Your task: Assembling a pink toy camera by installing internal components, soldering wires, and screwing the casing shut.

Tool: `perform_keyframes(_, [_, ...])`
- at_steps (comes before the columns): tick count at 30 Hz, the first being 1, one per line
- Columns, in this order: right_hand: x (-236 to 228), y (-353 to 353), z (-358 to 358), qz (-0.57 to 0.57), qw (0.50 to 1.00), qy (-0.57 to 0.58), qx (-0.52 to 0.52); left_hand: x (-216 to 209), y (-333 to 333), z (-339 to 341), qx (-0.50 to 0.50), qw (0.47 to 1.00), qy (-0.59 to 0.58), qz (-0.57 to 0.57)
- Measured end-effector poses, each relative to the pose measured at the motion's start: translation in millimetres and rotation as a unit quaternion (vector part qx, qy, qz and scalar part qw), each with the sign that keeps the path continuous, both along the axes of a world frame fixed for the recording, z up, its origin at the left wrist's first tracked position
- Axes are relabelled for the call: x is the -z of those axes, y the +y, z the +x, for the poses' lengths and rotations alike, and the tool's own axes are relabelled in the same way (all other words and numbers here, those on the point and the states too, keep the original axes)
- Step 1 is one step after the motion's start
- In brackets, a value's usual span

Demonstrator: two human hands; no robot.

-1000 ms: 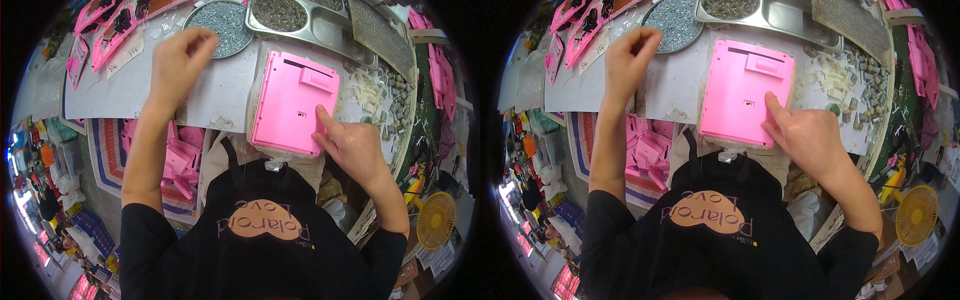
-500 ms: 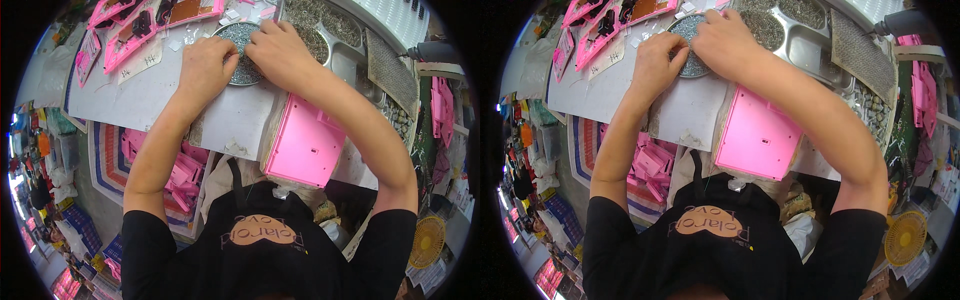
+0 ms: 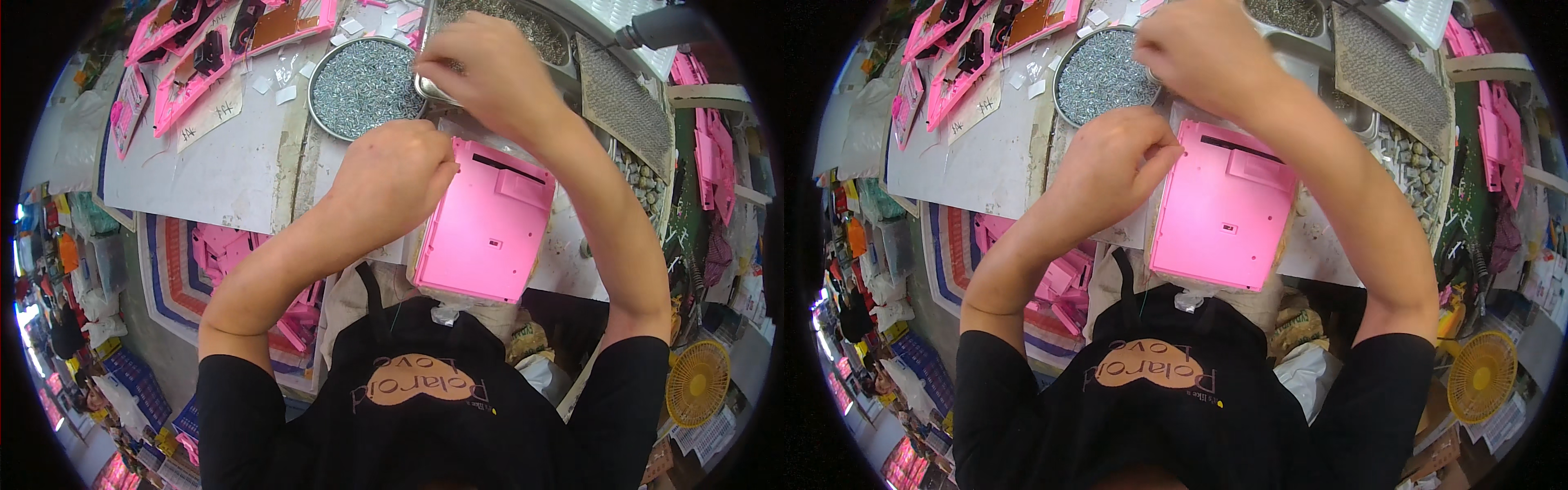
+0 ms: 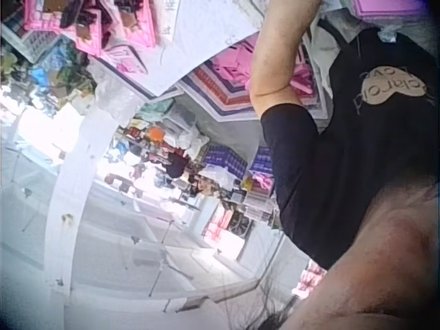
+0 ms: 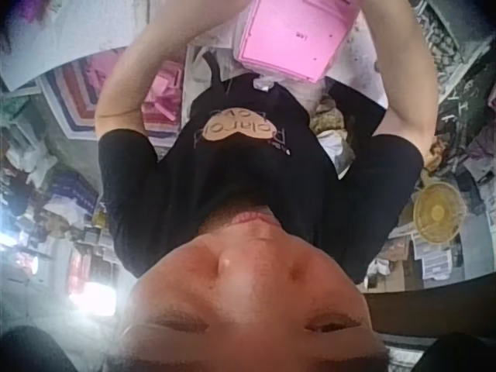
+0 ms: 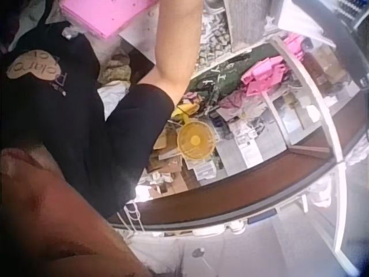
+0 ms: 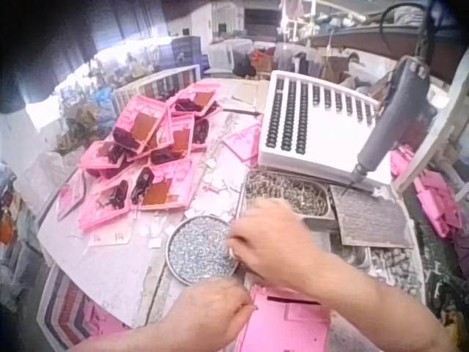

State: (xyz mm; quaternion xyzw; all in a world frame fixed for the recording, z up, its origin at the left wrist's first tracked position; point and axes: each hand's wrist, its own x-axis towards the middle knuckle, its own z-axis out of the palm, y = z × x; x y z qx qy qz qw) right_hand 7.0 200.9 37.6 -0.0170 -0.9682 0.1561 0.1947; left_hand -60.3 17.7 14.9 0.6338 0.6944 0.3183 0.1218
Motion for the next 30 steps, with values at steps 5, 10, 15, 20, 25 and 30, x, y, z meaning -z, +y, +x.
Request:
perform_keyframes(5, [-20.6,7.7,110.8,-0.182,0.974,-0.054,0.126,-14.7,7.5,7.5,0.041,0.986,0.158,-0.03])
perform_keyframes(10, [4.2,0.0,164.4,-0.269,0.939,-0.072,0.202,-32.9,13.7,27.6,0.075,0.95,0.294,-0.065])
perform_keyframes(15, [11.9,-1.8,161.4,-0.212,0.962,-0.06,0.164,-32.8,12.0,32.6,0.071,0.942,0.322,-0.06])
perform_keyframes(20, [9.3,8.7,160.7,-0.208,0.963,-0.103,0.136,-26.4,5.1,-6.0,0.053,0.973,0.222,-0.03])
perform_keyframes(25, [0.1,15.9,160.8,-0.257,0.943,-0.148,0.152,3.6,15.1,-70.1,-0.107,0.962,0.245,-0.062])
perform_keyframes(30, [3.2,-27.1,187.8,-0.25,0.959,-0.019,0.129,23.3,7.4,-76.8,-0.094,0.973,0.186,-0.098])
